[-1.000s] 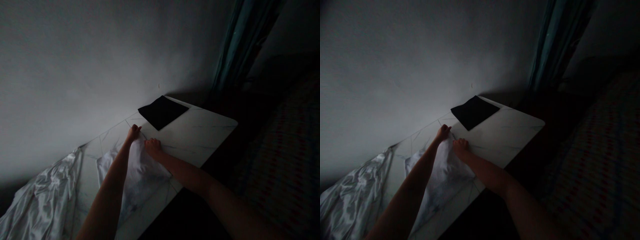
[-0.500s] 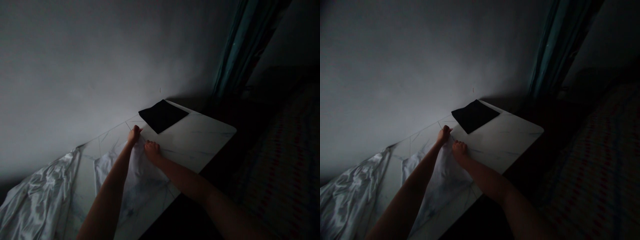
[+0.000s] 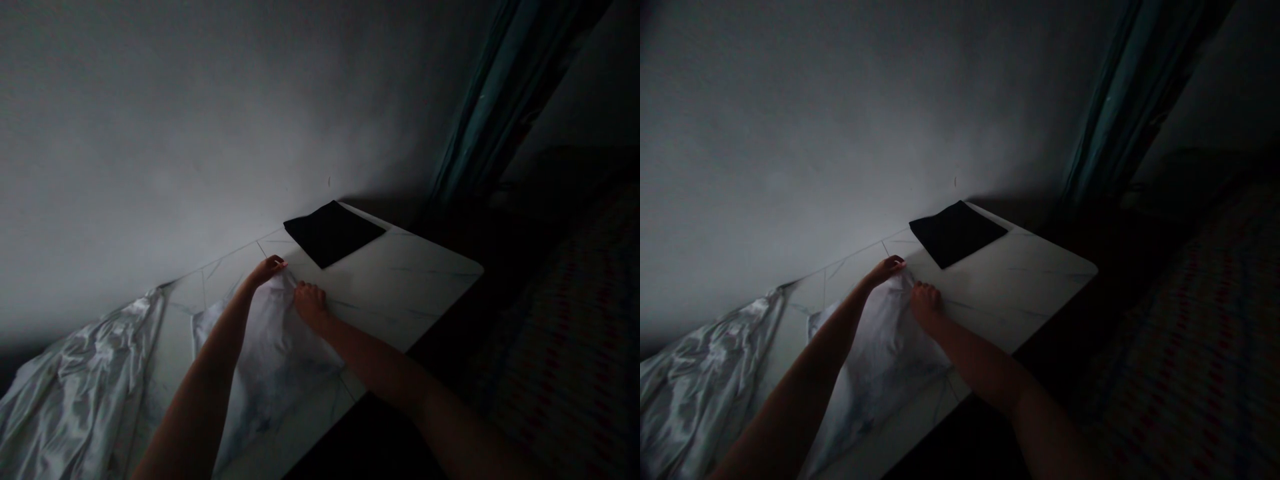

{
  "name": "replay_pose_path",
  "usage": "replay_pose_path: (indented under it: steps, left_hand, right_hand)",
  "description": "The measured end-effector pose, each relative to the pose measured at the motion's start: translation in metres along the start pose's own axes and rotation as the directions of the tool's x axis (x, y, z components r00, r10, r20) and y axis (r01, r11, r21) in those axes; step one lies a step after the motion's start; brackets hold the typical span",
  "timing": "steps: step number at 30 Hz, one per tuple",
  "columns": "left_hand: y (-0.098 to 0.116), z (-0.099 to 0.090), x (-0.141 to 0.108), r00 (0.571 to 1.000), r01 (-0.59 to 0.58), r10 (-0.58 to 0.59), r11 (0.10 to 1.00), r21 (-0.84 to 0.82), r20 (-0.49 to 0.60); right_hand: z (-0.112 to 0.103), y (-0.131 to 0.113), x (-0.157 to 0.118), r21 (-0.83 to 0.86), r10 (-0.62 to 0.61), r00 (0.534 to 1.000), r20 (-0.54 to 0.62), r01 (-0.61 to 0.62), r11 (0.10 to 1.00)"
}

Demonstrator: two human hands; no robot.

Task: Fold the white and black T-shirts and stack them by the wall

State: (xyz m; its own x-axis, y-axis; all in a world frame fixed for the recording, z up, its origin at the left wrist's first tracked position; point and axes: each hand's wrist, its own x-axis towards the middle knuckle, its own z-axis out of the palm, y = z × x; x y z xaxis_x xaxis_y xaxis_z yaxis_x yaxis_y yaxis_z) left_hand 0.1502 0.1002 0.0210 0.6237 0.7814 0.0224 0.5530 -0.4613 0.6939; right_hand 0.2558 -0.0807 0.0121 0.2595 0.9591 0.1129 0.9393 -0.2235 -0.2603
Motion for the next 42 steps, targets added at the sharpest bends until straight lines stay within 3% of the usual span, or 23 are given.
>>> replay_pose_path:
  steps: [6,13,16,19,25,30,32,34,37,40,42]
  left_hand:
    - [0.000,-0.012,-0.012,0.992,-0.012,0.017,0.999,-0.039,0.126]
    - [0.005,-0.010,-0.018,0.991,-0.132,0.132,0.991,0.037,0.003]
    - [0.004,-0.002,-0.018,0.997,-0.059,0.068,0.970,0.235,-0.033]
    - [0.005,0.008,-0.020,0.997,0.036,-0.002,0.894,0.447,-0.077]
    - [0.017,0.012,-0.030,0.981,0.098,0.005,0.852,0.514,-0.196]
    - [0.030,0.002,-0.079,0.925,0.158,0.080,0.807,0.570,-0.371]
    - [0.025,0.002,-0.112,0.902,0.162,0.133,0.778,0.607,-0.411]
    - [0.014,0.004,-0.146,0.902,0.166,0.149,0.746,0.645,-0.405]
    - [-0.010,0.004,-0.184,0.912,0.309,-0.025,0.696,0.647,-0.409]
    - [-0.024,0.001,-0.200,0.904,0.420,-0.251,0.670,0.612,-0.346]
    - [-0.026,-0.002,-0.204,0.903,0.426,-0.285,0.678,0.598,-0.320]
  right_hand:
    - [-0.002,-0.001,0.001,0.008,0.022,1.000,0.016,-0.023,1.000]
    - [-0.004,-0.001,0.002,0.014,0.012,0.999,0.042,-0.013,1.000]
    - [0.001,-0.001,0.003,0.005,0.026,0.999,0.028,-0.026,1.000]
    - [0.005,-0.001,0.003,0.001,0.027,1.000,0.006,-0.027,1.000]
    - [-0.003,0.002,-0.001,-0.016,0.011,1.000,0.019,-0.010,1.000]
    - [-0.022,0.003,-0.002,-0.050,0.010,0.995,0.095,-0.005,0.999]
    - [-0.024,-0.003,-0.004,-0.041,-0.093,0.992,0.087,0.096,0.995]
    - [-0.017,-0.014,-0.004,-0.014,-0.274,0.960,0.057,0.275,0.961]
    - [0.000,-0.027,0.002,0.017,-0.438,0.898,0.048,0.437,0.899]
    - [0.014,-0.029,0.018,0.032,-0.401,0.905,0.141,0.400,0.916]
    - [0.017,-0.023,0.029,0.033,-0.385,0.902,0.196,0.387,0.922]
